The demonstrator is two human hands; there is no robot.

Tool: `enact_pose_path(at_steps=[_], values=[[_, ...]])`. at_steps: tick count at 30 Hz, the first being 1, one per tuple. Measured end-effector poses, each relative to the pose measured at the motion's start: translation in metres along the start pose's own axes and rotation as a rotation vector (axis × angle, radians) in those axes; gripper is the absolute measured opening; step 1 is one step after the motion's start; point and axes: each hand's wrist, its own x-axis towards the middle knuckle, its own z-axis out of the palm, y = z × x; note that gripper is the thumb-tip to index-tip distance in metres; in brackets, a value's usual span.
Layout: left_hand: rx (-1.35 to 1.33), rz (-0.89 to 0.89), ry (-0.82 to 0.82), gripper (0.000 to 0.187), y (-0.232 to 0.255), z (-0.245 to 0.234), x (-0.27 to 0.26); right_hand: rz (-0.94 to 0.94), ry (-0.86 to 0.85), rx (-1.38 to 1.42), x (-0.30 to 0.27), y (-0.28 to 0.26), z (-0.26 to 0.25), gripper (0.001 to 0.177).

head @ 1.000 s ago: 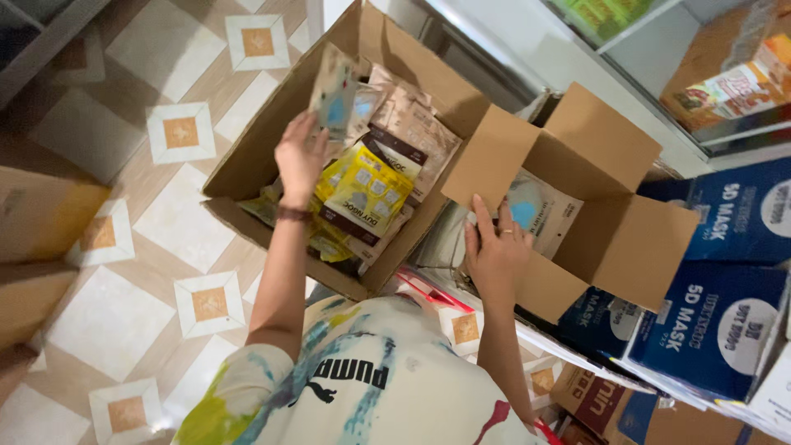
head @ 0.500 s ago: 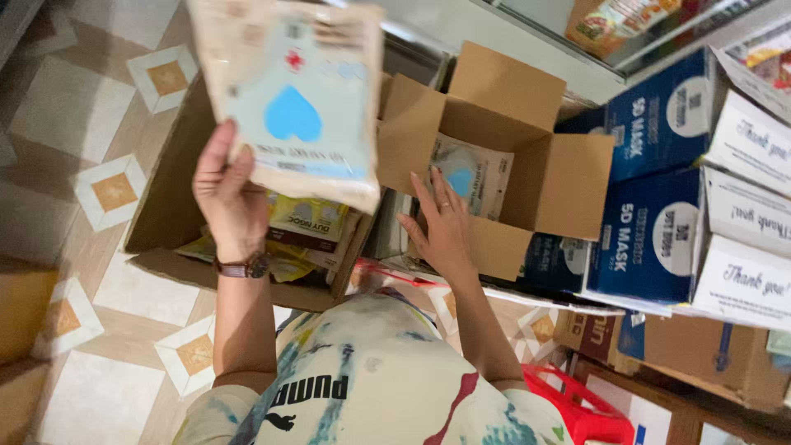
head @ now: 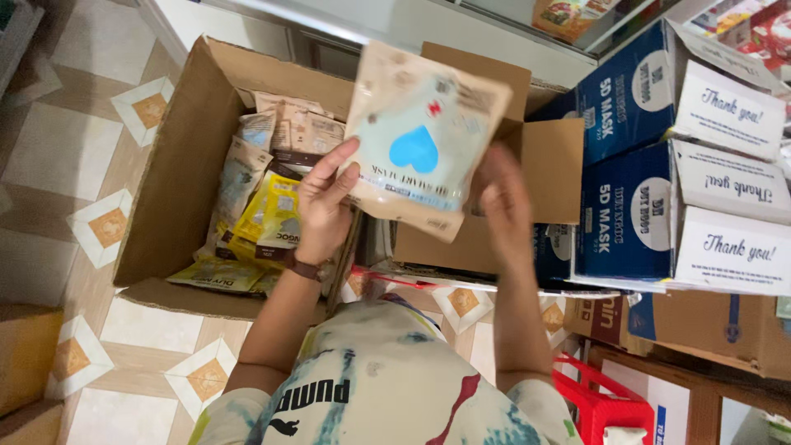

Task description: The person packs individually wrapped face masks from a large open cardboard box into smaller white retail boxes. They repeatedly pick up packets of masks, place them into the smaller boxes, and then close the flaps of the retail boxes. The process involves handling multiple packets and stacking the filled boxes.

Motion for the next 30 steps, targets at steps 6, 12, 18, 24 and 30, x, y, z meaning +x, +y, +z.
enact_pose_path(at_steps=[6,12,18,24,30], values=[[0.423,-0.095,-0.418,0.028,0.03,0.0,0.035,-0.203,-0.1,-0.935,0.033,-0.086,-0.026,0.078],[0.556,-0.031,-0.553,0.029,0.035,0.028,0.047,0.307,-0.262,-0.159,0.061,-0.054,-0.044,0.044],[1.131,0.302,-0.292,0.044,0.018,0.006,0.047,0.248,0.073,0.089,0.057,-0.017,-0.071,0.032],[1.332,0.175,-0.233,0.058,-0.019,-0.025,0.032,0.137,0.151,-0.346,0.042,0.021,-0.089,0.033],[1.298,0.089,-0.244,0.057,-0.026,-0.034,0.027,0.214,0.002,-0.465,0.049,0.066,-0.075,0.042]])
